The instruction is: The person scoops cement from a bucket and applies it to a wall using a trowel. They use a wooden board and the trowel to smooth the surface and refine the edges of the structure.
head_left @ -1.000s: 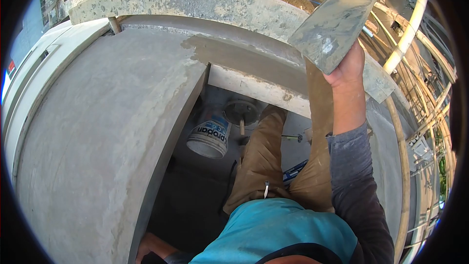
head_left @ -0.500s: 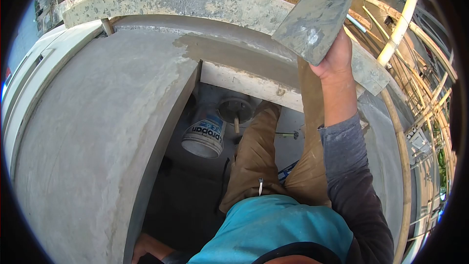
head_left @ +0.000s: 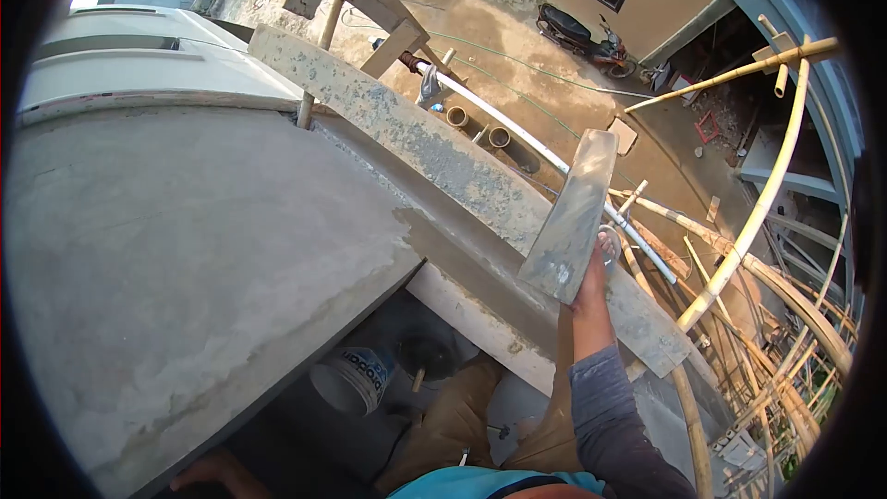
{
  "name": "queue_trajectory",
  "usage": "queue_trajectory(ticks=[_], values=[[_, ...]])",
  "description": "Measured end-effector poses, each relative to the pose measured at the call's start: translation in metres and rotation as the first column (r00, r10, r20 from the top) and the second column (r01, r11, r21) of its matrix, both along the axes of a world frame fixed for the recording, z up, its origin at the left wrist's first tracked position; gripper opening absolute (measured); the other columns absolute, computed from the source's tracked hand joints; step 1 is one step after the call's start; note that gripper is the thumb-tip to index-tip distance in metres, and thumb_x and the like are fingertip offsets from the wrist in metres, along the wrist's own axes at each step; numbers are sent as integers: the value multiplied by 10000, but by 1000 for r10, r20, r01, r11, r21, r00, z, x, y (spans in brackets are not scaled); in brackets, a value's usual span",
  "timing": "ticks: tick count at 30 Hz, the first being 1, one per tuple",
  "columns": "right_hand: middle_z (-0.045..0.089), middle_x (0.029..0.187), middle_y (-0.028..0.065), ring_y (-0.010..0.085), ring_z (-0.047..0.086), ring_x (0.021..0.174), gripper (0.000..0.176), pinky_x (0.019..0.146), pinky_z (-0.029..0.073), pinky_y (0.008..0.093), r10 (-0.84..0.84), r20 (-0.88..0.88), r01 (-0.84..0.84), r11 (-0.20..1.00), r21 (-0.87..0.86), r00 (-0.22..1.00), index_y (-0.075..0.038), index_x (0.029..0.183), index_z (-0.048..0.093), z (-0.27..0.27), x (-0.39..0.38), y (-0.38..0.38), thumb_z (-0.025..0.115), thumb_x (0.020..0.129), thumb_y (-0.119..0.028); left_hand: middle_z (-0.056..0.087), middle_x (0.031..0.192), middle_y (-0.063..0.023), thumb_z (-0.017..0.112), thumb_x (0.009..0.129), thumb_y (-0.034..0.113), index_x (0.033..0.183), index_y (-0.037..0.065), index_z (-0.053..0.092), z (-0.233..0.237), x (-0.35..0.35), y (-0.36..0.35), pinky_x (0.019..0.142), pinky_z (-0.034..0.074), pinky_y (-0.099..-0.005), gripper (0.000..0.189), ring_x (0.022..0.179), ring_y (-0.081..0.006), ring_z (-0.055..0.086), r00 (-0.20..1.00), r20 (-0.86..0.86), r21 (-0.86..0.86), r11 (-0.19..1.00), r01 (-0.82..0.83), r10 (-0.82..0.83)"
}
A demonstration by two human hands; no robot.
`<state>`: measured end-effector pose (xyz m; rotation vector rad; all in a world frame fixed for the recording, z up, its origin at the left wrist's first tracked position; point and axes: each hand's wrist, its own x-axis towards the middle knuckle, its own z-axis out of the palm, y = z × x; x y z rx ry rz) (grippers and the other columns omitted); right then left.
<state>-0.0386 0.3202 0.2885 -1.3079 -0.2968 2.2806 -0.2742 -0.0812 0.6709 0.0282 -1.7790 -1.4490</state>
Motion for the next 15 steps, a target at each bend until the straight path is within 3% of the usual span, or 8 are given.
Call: queue_trajectory(ticks=[3, 5, 8, 9, 11, 13, 15], values=[[608, 1207, 76, 199, 639, 1044, 420, 870, 536, 334, 131, -141, -116, 987, 109, 981, -71, 1351, 461, 7, -8, 1, 378, 1041, -342, 261, 1551, -128, 305, 823, 846, 1518, 104, 231, 4, 6, -3, 1159, 239, -506, 1019, 1404, -346, 274, 998, -46, 76, 997, -29, 32], [614, 1204, 78, 207, 647, 1037, 423, 879, 538, 343, 173, -147, -165, 984, 62, 974, -63, 1348, 468, 4, -14, 3, 384, 1038, -338, 260, 1552, -126, 305, 824, 845, 1519, 107, 229, 7, 10, -13, 1161, 236, -506, 1017, 1406, -346, 272, 996, -69, 98, 994, -44, 51], [629, 1194, 91, 226, 654, 1031, 433, 883, 544, 370, 247, -106, -245, 969, 28, 963, -47, 1342, 485, -18, -8, 2, 397, 1028, -332, 267, 1548, -133, 279, 798, 872, 1516, 109, 235, 7, 5, -57, 1165, 229, -503, 1048, 1402, -345, 281, 999, -10, -92, 995, 38, -39], [629, 1197, 96, 238, 654, 1030, 435, 885, 544, 384, 258, -172, -262, 965, -6, 951, -48, 1344, 483, -21, -5, 1, 403, 1023, -330, 267, 1548, -133, 279, 798, 872, 1516, 109, 235, 7, 10, -39, 1165, 229, -503, 1048, 1402, -345, 281, 1000, -7, -92, 995, 28, -29], [630, 1199, 101, 250, 655, 1029, 436, 888, 543, 399, 262, -237, -277, 961, -29, 935, -50, 1347, 481, -43, -12, -7, 409, 1018, -327, 250, 1554, -134, 308, 790, 874, 1519, 106, 224, 6, 12, 2, 1163, 224, -509, 1062, 1401, -348, 276, 999, -1, 115, 992, -52, 52], [644, 1173, 99, 272, 661, 1007, 422, 872, 548, 422, -130, -314, 28, 950, -311, 940, -55, 1316, 510, -82, 6, -45, 410, 1011, -329, 238, 1556, -138, 335, 786, 870, 1518, 101, 222, 9, 19, -2, 1165, 219, -508, 1067, 1406, -346, 262, 1000, 19, 114, 993, -4, 2], [649, 1153, 103, 296, 666, 982, 407, 856, 553, 446, -184, -262, 73, 921, -382, 947, -57, 1280, 538, -81, 19, -73, 417, 1005, -331, 224, 1559, -143, 362, 783, 866, 1516, 94, 219, 5, 10, -3, 1167, 213, -507, 1075, 1413, -344, 246, 999, 21, 63, 997, 47, -48]])
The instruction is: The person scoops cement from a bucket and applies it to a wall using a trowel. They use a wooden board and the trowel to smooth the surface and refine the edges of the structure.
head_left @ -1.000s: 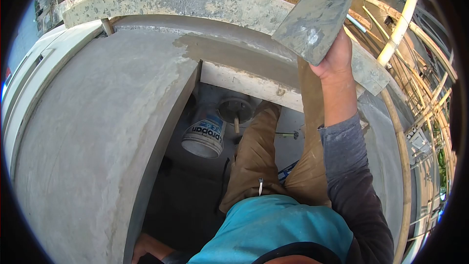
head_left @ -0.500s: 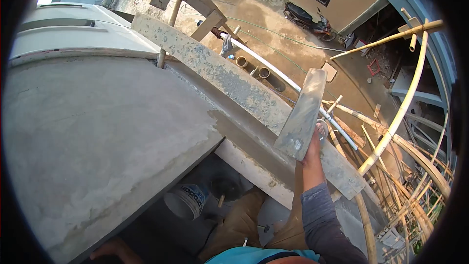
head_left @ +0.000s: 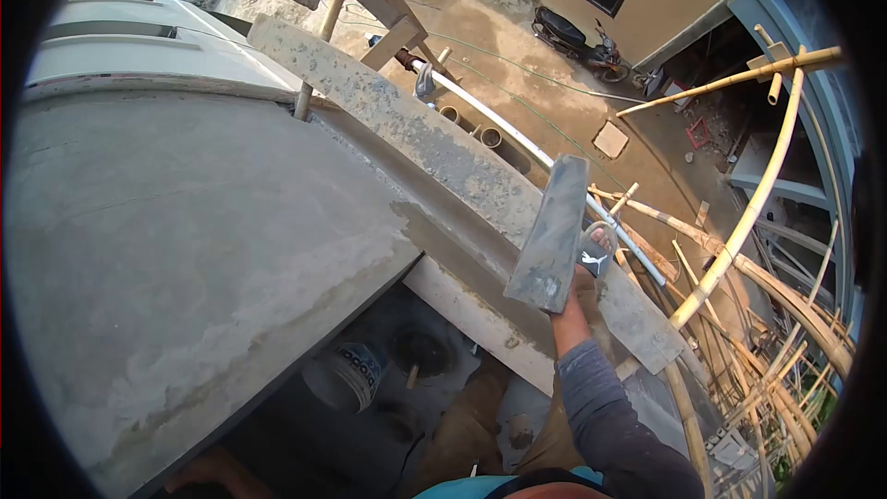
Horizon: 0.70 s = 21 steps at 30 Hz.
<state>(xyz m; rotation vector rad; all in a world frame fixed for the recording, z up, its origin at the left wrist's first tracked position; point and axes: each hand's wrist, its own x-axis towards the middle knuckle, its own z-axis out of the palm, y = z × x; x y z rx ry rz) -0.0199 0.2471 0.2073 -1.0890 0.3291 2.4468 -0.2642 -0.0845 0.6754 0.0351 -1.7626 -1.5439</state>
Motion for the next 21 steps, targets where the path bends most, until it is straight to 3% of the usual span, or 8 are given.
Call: queue_trajectory(ticks=[3, 5, 11, 13, 16, 17, 20, 21], values=[[655, 1125, 114, 300, 670, 958, 404, 835, 560, 451, 225, 135, -227, 974, 3, 965, -55, 1255, 556, 8, -10, -7, 415, 1003, -337, 216, 1560, -146, 362, 782, 866, 1516, 87, 215, -9, 1, 10, 1169, 210, -505, 1080, 1417, -342, 237, 999, -46, -95, 995, 22, -26], [658, 1097, 114, 281, 673, 942, 408, 814, 565, 435, 342, 383, -451, 857, 247, 858, -54, 1245, 560, 45, -14, -16, 414, 1000, -346, 212, 1561, -148, 363, 782, 866, 1515, 82, 212, -9, 3, 11, 1171, 207, -504, 1084, 1419, -341, 231, 997, -57, -135, 990, 44, -52], [658, 1083, 84, 229, 675, 904, 421, 766, 568, 377, 467, 395, -572, 794, 207, 791, -71, 1249, 560, 29, 56, -96, 389, 1008, -371, 197, 1563, -153, 364, 780, 867, 1514, 68, 204, -7, -4, -10, 1175, 200, -500, 1096, 1426, -339, 214, 984, -53, -148, 976, 159, -168], [658, 1091, 73, 230, 673, 908, 428, 776, 564, 386, 497, 422, -599, 786, 154, 759, -93, 1248, 565, 77, 56, -125, 390, 1004, -398, 193, 1557, -170, 337, 774, 876, 1508, 45, 192, -12, -4, -9, 1179, 202, -484, 1118, 1431, -324, 198, 985, -51, -28, 986, 165, -166], [660, 1092, 49, 230, 667, 918, 444, 797, 556, 405, 565, 474, -657, 753, 38, 675, -134, 1244, 572, 120, 62, -157, 400, 990, -455, 289, 1485, -220, 259, 793, 863, 1435, -71, 249, -22, -2, -27, 1084, 392, -426, 1134, 1332, -296, 371, 988, 31, -72, 986, 152, -150], [661, 1085, 36, 227, 665, 924, 452, 808, 551, 416, 614, 491, -690, 723, -35, 618, -154, 1241, 576, 129, 68, -173, 410, 981, -484, 426, 1358, -249, 213, 865, 804, 1352, -134, 323, -29, -5, -36, 974, 472, -367, 1062, 1181, -268, 508, 999, -36, -304, 953, 22, -34], [671, 999, 23, 193, 669, 901, 383, 766, 558, 387, 724, 443, -786, 614, -67, 528, -145, 1133, 604, 122, 89, -191, 456, 974, -459, 610, 1041, -144, 510, 946, 587, 1122, -120, 520, -16, -2, -44, 872, 468, -331, 729, 944, -200, 584, 941, -182, -393, 898, 197, -286], [672, 943, 32, 192, 677, 847, 339, 719, 567, 365, 732, 423, -800, 599, -25, 535, -122, 1093, 608, 126, 90, -193, 474, 976, -410, 617, 1031, -110, 646, 901, 513, 1152, -84, 529, -10, 2, -66, 864, 462, -316, 658, 959, -179, 580, 904, -30, -395, 836, 382, -427]])
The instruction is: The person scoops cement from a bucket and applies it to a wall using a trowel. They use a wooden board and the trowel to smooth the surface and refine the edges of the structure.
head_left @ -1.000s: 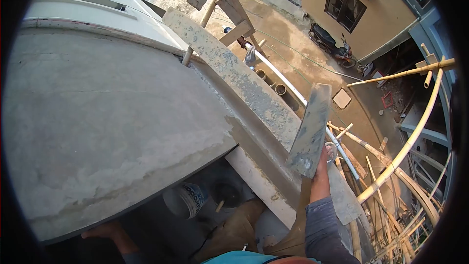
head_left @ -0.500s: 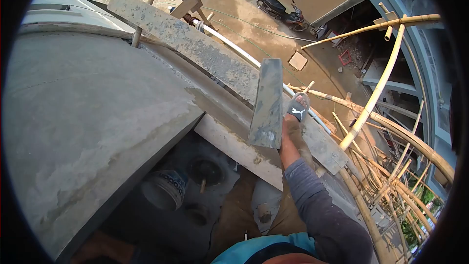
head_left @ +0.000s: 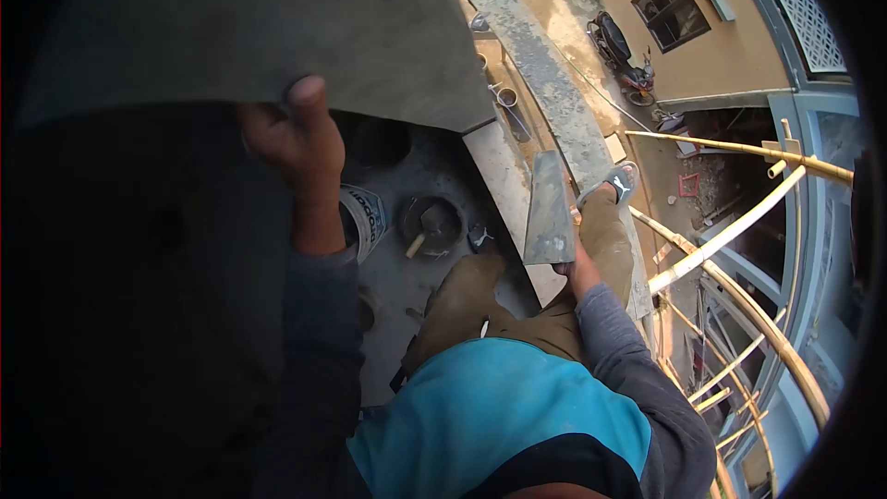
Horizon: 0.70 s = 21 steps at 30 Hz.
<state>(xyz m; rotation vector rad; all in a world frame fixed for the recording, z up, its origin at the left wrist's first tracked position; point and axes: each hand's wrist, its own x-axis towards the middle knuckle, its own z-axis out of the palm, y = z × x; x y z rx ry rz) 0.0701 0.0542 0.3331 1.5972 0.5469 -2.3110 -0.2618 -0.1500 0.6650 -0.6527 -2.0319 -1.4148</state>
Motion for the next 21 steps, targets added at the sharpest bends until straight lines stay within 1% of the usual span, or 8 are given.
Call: queue_trajectory(ticks=[1, 4, 8, 10, 12, 14, 18, 21], values=[[679, 929, 44, 200, 681, 805, 301, 697, 573, 363, 68, 29, -67, 997, -34, 997, -109, 1109, 608, 4, -2, 5, 467, 987, -345, 644, 1053, -89, 720, 882, 401, 1168, -54, 560, 1, 0, -16, 861, 471, -319, 560, 980, -171, 598, 989, 65, 26, 991, 129, -130], [683, 941, 49, 208, 684, 798, 291, 689, 578, 367, 142, -84, -146, 988, -44, 986, -95, 1136, 602, 24, -8, 9, 447, 997, -298, 685, 1011, -89, 745, 876, 300, 1129, -23, 628, -14, 13, -74, 839, 488, -313, 428, 931, -165, 624, 992, 8, -242, 963, -120, 126], [681, 983, 71, 223, 685, 833, 297, 719, 582, 380, 207, -95, -214, 974, -73, 974, -86, 1156, 594, 11, 16, 32, 443, 999, -289, 707, 1005, -75, 684, 917, 187, 1049, -32, 691, -98, 68, -155, 739, 524, -265, 256, 856, -117, 664, 755, 607, 123, 909, -398, 249], [671, 1057, 91, 214, 677, 891, 277, 790, 574, 360, 91, -95, -101, 990, -103, 991, -61, 1194, 582, 28, 24, 37, 484, 1002, -235, 722, 947, -130, 687, 886, 212, 1035, 35, 708, -179, 110, -206, 707, 541, -318, 233, 802, -198, 713, 586, 635, -263, 854, -449, 504], [687, 1009, 129, 187, 621, 830, 438, 704, 498, 310, -94, 233, 62, 988, 141, 968, 85, 1178, 625, 58, 30, 24, 623, 881, -237, 723, 967, -135, 683, 882, 269, 1092, 64, 693, -234, 157, -231, 749, 544, -346, 294, 818, -217, 710, 338, 710, -543, 786, -297, 618], [686, 1061, 147, 217, 628, 911, 440, 796, 487, 330, -27, 264, 3, 996, 89, 964, 59, 1209, 612, 23, 74, 50, 603, 894, -248, 704, 987, -123, 715, 851, 303, 1119, 93, 683, -354, 214, -270, 781, 534, -406, 342, 864, -278, 679, 289, 715, -604, 771, -204, 637], [683, 1107, 157, 241, 638, 983, 430, 876, 486, 349, 117, 346, -140, 989, 43, 931, 28, 1239, 594, -33, 98, 60, 577, 915, -254, 674, 1058, -106, 760, 807, 268, 1097, 103, 689, -446, 268, -279, 810, 526, -435, 341, 968, -324, 640, 102, 616, -783, 593, 188, 781], [680, 1100, 148, 236, 641, 973, 416, 864, 494, 348, 212, 384, -240, 970, 25, 898, 22, 1237, 590, -63, 113, 48, 571, 922, -248, 653, 1042, -71, 800, 727, 227, 1116, 103, 669, -525, 287, -284, 846, 499, -425, 428, 1015, -288, 590, 316, 584, -808, 494, 322, 748]])
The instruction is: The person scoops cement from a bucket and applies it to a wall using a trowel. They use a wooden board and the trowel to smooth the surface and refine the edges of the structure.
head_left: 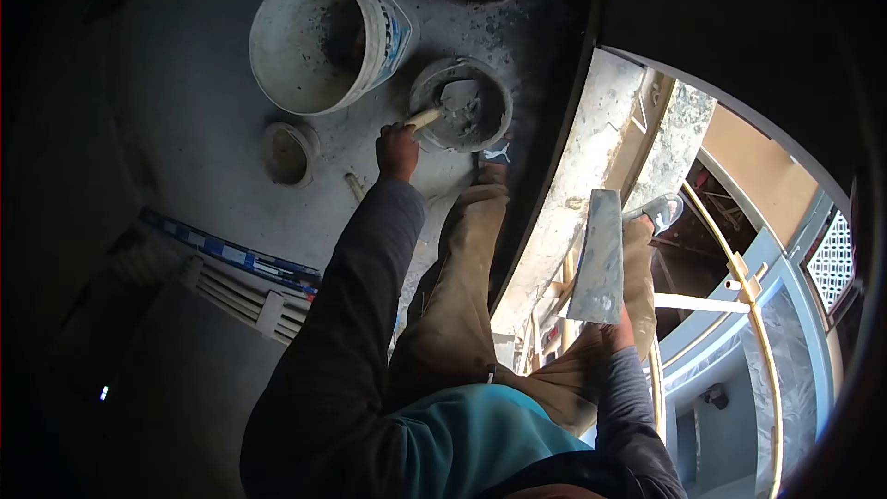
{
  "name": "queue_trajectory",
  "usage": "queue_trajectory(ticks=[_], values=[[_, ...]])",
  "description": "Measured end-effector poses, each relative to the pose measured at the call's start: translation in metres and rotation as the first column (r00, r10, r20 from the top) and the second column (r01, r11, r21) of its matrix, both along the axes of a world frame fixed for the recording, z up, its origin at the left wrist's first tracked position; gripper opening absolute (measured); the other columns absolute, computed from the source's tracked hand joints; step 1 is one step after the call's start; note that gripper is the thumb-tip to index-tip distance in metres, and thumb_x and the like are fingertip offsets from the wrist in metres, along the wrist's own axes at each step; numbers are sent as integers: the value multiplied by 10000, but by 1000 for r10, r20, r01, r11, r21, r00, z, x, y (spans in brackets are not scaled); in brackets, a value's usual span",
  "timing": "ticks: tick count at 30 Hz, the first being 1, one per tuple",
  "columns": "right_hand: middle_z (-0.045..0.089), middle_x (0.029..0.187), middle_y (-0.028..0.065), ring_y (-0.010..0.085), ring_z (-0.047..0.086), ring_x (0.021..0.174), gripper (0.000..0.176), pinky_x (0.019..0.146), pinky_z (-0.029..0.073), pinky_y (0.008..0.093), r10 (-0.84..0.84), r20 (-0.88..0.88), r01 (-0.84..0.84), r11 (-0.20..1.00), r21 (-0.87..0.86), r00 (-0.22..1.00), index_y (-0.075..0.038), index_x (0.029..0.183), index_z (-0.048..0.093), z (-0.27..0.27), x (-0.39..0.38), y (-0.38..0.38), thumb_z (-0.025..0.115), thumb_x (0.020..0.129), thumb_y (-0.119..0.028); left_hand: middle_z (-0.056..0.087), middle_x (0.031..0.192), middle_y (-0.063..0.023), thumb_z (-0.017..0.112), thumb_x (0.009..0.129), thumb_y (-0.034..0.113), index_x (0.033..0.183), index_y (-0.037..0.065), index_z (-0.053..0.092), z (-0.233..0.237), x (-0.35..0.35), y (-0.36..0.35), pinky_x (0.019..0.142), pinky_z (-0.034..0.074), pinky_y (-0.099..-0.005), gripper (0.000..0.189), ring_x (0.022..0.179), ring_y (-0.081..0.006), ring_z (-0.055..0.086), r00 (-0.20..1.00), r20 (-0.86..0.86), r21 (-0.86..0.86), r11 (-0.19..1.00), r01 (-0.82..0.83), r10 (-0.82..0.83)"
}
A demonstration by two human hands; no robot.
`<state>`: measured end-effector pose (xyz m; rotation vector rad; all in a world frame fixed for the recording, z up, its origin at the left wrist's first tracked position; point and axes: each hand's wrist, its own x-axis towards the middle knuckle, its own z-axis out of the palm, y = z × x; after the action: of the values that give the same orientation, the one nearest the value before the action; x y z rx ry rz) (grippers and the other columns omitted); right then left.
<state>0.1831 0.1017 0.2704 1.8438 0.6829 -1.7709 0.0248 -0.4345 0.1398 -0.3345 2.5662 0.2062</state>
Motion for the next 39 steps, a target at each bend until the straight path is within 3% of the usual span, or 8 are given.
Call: queue_trajectory(ticks=[10, 12, 22, 27, 29, 33, 35, 39], values=[[670, 1079, 120, 219, 651, 941, 369, 823, 523, 344, 298, -13, -297, 949, -101, 955, 3, 1231, 578, -43, 4, -27, 549, 945, -227, 683, 961, -50, 708, 775, 164, 1120, 136, 645, -110, -3, 13, 831, 495, -424, 352, 971, -284, 621, 945, 29, -162, 932, 325, -325], [668, 1074, 114, 216, 653, 935, 359, 815, 529, 344, 322, -15, -321, 939, -119, 947, -1, 1230, 575, -38, 4, -31, 545, 949, -223, 701, 1010, -104, 700, 792, 171, 1059, 105, 669, -95, -18, 36, 823, 533, -441, 277, 988, -313, 665, 920, 387, -7, 998, -57, 55], [658, 1052, 85, 199, 663, 903, 314, 774, 558, 340, 453, -125, -467, 875, -128, 883, -19, 1223, 563, -20, -22, -36, 523, 972, -203, 701, 1020, -150, 590, 874, 188, 1039, 68, 669, -37, -26, 98, 822, 552, -439, 219, 983, -330, 681, 885, 422, 39, 971, -237, 199], [654, 1043, 73, 192, 667, 890, 296, 758, 570, 339, 508, -173, -528, 842, -105, 844, -27, 1221, 558, -28, -45, -46, 514, 982, -195, 686, 999, -178, 677, 772, 280, 1014, 66, 640, -12, 7, 71, 797, 533, -465, 325, 942, -378, 658, 909, 319, 196, 920, -340, 268], [648, 1056, 65, 161, 649, 903, 312, 778, 558, 334, 698, -425, -767, 642, 13, 577, -4, 1260, 533, -41, -61, -54, 521, 977, -136, 676, 970, -204, 649, 780, 281, 1027, 53, 617, -3, 32, 61, 764, 517, -482, 338, 920, -401, 646, 934, 254, 254, 914, -316, 253], [642, 1090, 67, 133, 636, 901, 364, 783, 546, 297, 612, -357, -629, 773, 82, 705, -5, 1302, 515, -69, -97, -112, 469, 1011, -220, 662, 980, -192, 652, 798, 258, 1082, 49, 606, 14, 89, 52, 751, 510, -473, 356, 896, -400, 639, 937, 24, 378, 865, -330, 348], [635, 1117, 63, 139, 636, 933, 392, 791, 546, 299, 771, -429, -765, 599, 237, 471, -20, 1320, 509, -95, -110, -141, 453, 1022, -268, 652, 998, -184, 653, 804, 244, 1109, 48, 598, 27, 107, 53, 751, 508, -469, 367, 898, -397, 634, 920, -109, 434, 851, -296, 376], [654, 1109, 96, 196, 666, 939, 367, 793, 554, 323, 505, -282, -553, 825, -120, 816, -21, 1318, 525, -81, -152, -221, 481, 1011, -219, 594, 1059, -165, 683, 802, 191, 1201, 53, 531, 41, 123, 57, 816, 489, -455, 449, 961, -380, 591, 888, -287, 504, 845, -178, 359]])
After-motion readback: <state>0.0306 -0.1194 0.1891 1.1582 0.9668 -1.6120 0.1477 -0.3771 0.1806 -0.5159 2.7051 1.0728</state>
